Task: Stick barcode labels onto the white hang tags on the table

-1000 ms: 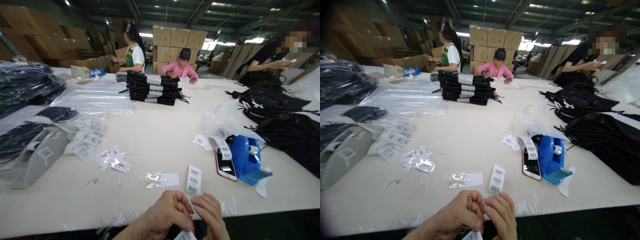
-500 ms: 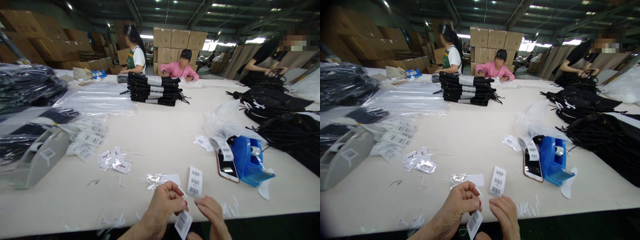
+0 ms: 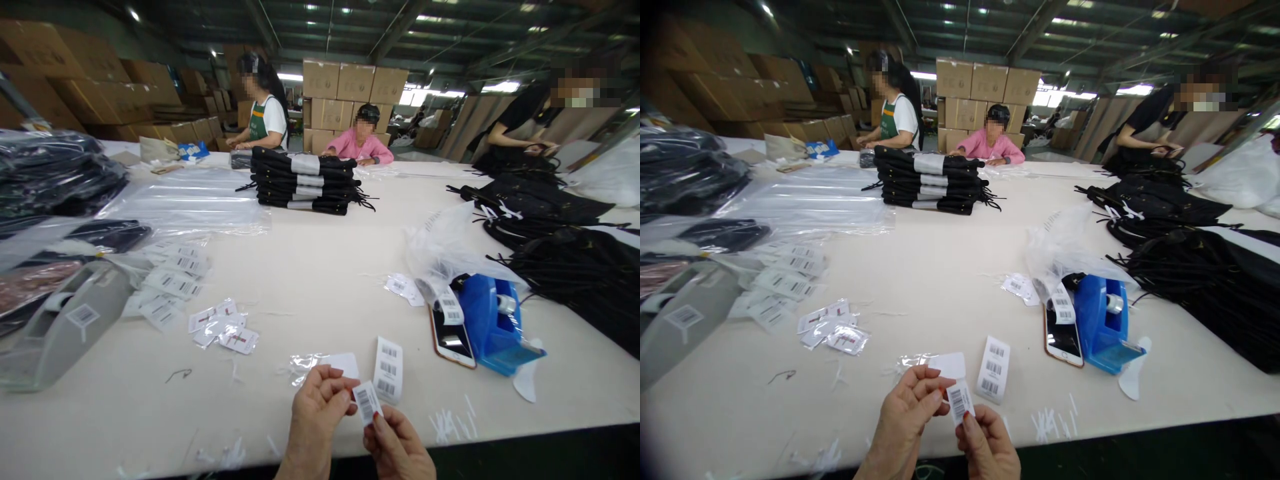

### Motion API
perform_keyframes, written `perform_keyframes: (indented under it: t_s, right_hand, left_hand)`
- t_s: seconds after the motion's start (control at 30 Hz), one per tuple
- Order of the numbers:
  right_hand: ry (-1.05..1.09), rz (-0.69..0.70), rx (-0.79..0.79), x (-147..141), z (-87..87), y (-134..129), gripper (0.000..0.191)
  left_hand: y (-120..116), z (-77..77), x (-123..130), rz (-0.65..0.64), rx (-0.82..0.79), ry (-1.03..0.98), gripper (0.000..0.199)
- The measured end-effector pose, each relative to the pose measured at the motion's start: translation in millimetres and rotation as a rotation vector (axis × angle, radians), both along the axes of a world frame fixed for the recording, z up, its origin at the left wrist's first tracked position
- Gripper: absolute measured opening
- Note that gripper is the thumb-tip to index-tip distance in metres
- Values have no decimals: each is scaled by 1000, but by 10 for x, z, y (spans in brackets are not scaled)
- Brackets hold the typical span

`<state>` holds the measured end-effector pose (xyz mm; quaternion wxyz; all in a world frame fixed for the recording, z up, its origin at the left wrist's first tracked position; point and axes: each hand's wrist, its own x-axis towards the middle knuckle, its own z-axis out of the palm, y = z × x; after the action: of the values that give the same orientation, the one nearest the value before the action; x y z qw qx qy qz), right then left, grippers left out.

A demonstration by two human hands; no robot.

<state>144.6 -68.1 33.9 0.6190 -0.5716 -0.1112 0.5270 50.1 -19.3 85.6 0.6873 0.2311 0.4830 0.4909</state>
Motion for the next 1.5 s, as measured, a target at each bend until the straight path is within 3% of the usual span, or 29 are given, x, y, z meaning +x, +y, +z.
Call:
perform_keyframes:
  t_s: [0.13,0.23,0.37,0.47,0.53,0.63,0.83,1.0,1.5]
  right_hand:
    - [-45,73,-15,132,11,124,32]
    - [-233,226,11,329,124,292,31]
    - [-437,499,39,511,322,627,30]
    - [-546,698,-20,484,364,861,21]
    - [-606,795,-66,419,333,972,13]
    - [-658,863,-101,339,257,1072,6]
    - [-705,943,-164,332,150,1169,9]
    - [-723,1008,-228,336,93,1216,10]
    - [-983,1080,-270,247,186,1274,18]
  left_hand:
    - [16,-154,-98,27,89,103,35]
    - [80,-239,-308,15,237,370,31]
    - [141,-301,-552,-252,618,748,13]
    - [153,-404,-599,-463,895,840,11]
    - [153,-493,-591,-549,960,898,13]
    - [145,-590,-580,-577,959,962,13]
    - [140,-624,-582,-550,907,992,13]
    - [145,-697,-573,-487,988,996,14]
    - [141,-678,-562,-474,981,994,17]
